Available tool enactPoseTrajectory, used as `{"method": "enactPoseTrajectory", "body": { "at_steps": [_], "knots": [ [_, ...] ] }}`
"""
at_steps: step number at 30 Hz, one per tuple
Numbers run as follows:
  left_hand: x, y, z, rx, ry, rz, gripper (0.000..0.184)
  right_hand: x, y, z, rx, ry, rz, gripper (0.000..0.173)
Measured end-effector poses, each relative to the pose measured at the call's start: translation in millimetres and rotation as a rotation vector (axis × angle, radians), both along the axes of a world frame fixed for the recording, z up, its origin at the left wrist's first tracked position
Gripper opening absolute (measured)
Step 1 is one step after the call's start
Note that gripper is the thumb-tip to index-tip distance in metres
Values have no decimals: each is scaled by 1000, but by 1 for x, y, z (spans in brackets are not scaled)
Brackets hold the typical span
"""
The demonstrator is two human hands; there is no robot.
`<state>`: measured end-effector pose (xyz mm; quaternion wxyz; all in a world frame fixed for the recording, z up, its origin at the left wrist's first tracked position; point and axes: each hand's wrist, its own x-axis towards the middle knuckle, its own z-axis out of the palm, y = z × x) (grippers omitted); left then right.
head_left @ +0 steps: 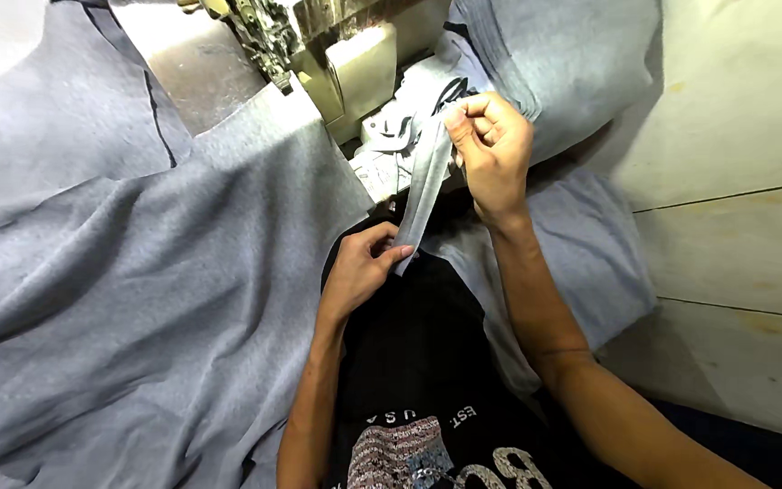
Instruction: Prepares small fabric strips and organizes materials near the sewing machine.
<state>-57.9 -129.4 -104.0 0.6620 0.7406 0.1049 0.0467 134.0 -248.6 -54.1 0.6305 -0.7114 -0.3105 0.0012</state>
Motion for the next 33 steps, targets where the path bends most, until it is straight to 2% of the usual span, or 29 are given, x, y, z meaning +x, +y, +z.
{"method": "enactPoseTrajectory", "body": {
  "at_steps": [14,23,25,28,31,33],
  "knots": [
    [-15,20,15,-18,9,49,30,12,2,-5,48,-5,-65,8],
    [-16,23,16,-31,-11,23,33,16,2,-5,41,-14,-81,9],
    [-16,23,16,-27,-14,32,30,16,3,-5,-17,-31,-61,11],
    [-14,21,16,-129,-12,57,32,8,1,0,-197,-129,-70,22],
    [-13,18,18,-263,-7,86,45,-17,-8,11,-350,-287,-138,31],
    [-12,17,19,-357,-30,92,53,-40,-21,19,-401,-341,-86,35]
  ]
}}
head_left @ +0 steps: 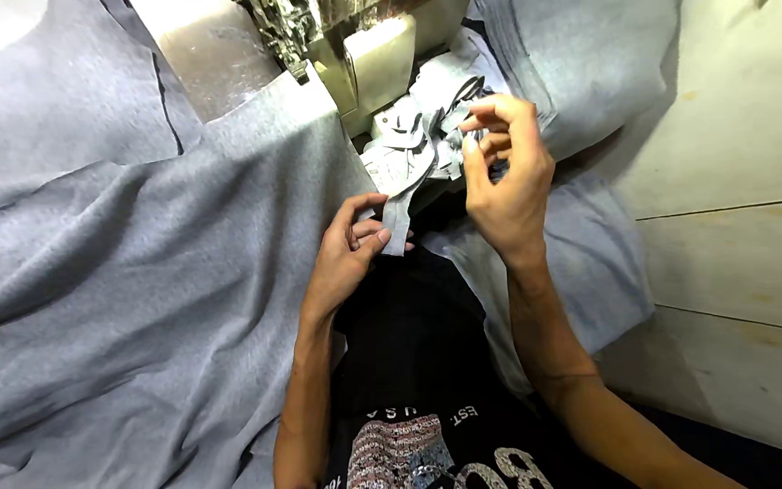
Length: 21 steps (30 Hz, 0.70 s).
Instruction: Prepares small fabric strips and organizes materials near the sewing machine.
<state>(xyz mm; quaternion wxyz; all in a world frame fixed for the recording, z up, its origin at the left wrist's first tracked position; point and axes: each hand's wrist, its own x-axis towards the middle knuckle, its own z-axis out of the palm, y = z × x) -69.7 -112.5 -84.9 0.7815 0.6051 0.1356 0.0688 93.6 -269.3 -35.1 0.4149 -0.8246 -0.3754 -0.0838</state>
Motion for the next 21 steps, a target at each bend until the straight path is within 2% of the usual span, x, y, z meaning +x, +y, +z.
{"method": "enactPoseTrajectory", "body": {
  "at_steps": [2,4,7,11,16,21],
  "knots": [
    [0,1,1,-73,-50,-22,54,-15,-7,1,-3,-51,150,37],
    [-1,2,2,-81,-99,-46,46,-24,-9,-6,4,-86,300,38],
    [-4,3,5,42,-150,-65,32,-32,-9,-26,-13,-121,402,31],
    [-5,3,14,163,-225,-68,34,-32,-2,-42,121,-129,436,26],
    [-5,0,29,152,-324,1,42,-35,3,-33,309,-82,403,19],
    [1,-3,57,245,-419,98,37,-45,-5,-8,386,191,389,14]
  ]
}}
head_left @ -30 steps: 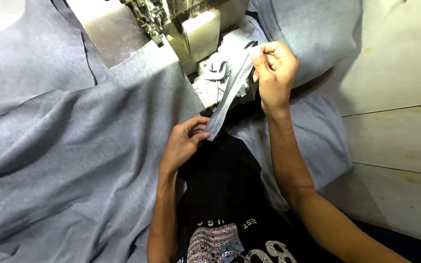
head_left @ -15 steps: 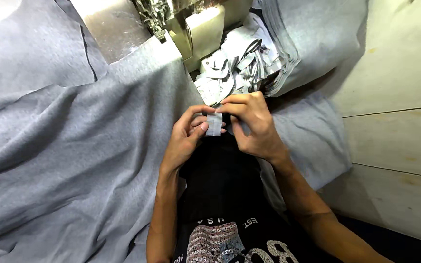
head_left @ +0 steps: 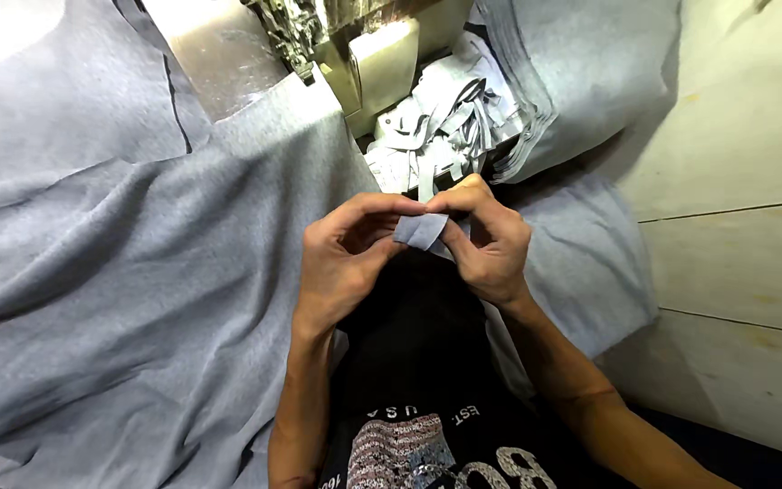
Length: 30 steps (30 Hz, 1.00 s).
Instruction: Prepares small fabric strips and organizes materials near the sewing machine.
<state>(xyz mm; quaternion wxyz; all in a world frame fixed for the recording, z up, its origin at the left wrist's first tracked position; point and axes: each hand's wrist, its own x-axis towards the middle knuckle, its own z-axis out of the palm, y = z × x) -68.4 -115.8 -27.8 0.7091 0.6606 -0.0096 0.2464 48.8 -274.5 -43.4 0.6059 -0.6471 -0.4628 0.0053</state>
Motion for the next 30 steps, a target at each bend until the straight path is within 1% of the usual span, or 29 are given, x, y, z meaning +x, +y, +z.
{"method": "enactPoseTrajectory", "body": {
  "at_steps": [2,5,7,9,12,16,20,23,26,28,30],
  "knots": [
    [5,-1,9,57,-32,49,30,-3,-3,7,14,81,14,13],
    [17,-2,16,153,-30,178,14,-6,-3,11,-7,186,24,13],
    [24,0,16,180,9,222,12,-8,-2,8,-36,290,42,11],
    [33,4,12,198,77,254,11,-11,-1,-3,-59,442,65,9],
    [55,17,6,152,129,311,8,-16,-1,-21,-82,670,103,11],
    [68,25,-2,166,182,382,8,-24,-7,-38,-75,846,125,12],
    [73,26,-10,244,197,435,10,-26,-12,-47,-83,875,114,13],
    [74,24,-12,290,206,471,10,-24,-13,-50,-71,885,122,18],
    [72,22,-11,366,236,520,10,-19,-14,-53,-66,895,160,28],
    [62,18,-11,417,250,505,12,-10,-17,-55,-148,824,189,29],
    [52,14,-13,420,220,484,13,5,-22,-54,-351,623,198,23]
  ]
}}
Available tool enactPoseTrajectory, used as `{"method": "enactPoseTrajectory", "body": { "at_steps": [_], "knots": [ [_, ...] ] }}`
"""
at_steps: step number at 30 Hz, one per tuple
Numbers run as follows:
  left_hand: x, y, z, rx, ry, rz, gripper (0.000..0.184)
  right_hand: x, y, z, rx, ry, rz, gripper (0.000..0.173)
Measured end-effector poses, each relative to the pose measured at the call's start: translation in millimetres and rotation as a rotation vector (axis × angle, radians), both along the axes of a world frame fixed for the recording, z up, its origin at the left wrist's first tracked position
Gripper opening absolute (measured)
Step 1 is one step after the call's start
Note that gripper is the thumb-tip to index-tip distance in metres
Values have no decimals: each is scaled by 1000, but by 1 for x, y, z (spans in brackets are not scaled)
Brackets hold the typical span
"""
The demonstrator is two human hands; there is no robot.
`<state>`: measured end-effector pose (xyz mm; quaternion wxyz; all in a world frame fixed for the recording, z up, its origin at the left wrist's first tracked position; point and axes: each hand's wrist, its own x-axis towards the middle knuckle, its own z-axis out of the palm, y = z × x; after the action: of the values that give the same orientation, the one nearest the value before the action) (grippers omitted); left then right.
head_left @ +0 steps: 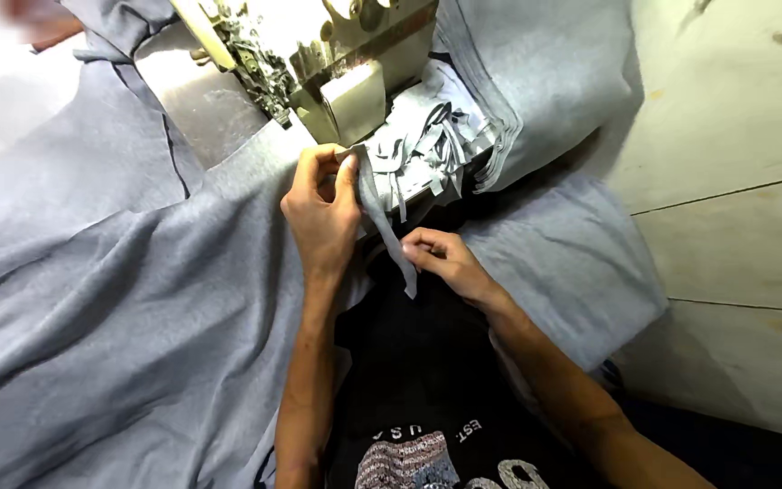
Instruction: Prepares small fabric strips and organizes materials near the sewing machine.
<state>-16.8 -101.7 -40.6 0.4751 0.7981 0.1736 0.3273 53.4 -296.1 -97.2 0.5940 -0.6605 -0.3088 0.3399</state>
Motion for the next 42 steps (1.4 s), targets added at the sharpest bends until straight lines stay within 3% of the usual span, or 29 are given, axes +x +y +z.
{"method": "enactPoseTrajectory", "body": {
  "at_steps": [3,6,9,11,12,15,22,26,31,34,36,39,42],
  "knots": [
    [-4,-1,1,-1,-43,13,16,25,-8,11,-283,-301,108,22],
    [-6,-1,4,-21,-37,47,20,46,-4,35,-259,-587,-172,22],
    [-12,-5,0,-56,-50,64,19,75,20,59,-304,-985,-376,46],
    [-20,-11,-5,-75,-51,64,18,89,38,71,-421,-1139,-298,54],
    [-25,-14,-8,-82,-41,64,18,97,47,72,-468,-1166,-231,50],
    [-39,-21,-23,-89,-11,62,16,135,66,67,-492,-1151,-158,22],
    [-60,-35,-47,-176,27,4,15,211,69,94,-438,-988,-403,25],
    [-59,-37,-49,-170,40,-12,14,235,69,103,-406,-1024,-393,27],
    [-58,-37,-52,-177,45,-27,14,202,66,121,-586,-1126,-244,38],
    [-60,-37,-53,-180,60,-43,14,154,66,110,-486,-1268,-308,28],
    [-59,-38,-54,-166,72,-51,13,128,67,94,-540,-1249,-251,25],
    [-55,-42,-54,-134,92,-81,12,124,71,65,-672,-1184,-194,27],
    [-49,-44,-44,-110,103,-116,11,140,68,62,-550,-1110,-273,22]
  ]
}}
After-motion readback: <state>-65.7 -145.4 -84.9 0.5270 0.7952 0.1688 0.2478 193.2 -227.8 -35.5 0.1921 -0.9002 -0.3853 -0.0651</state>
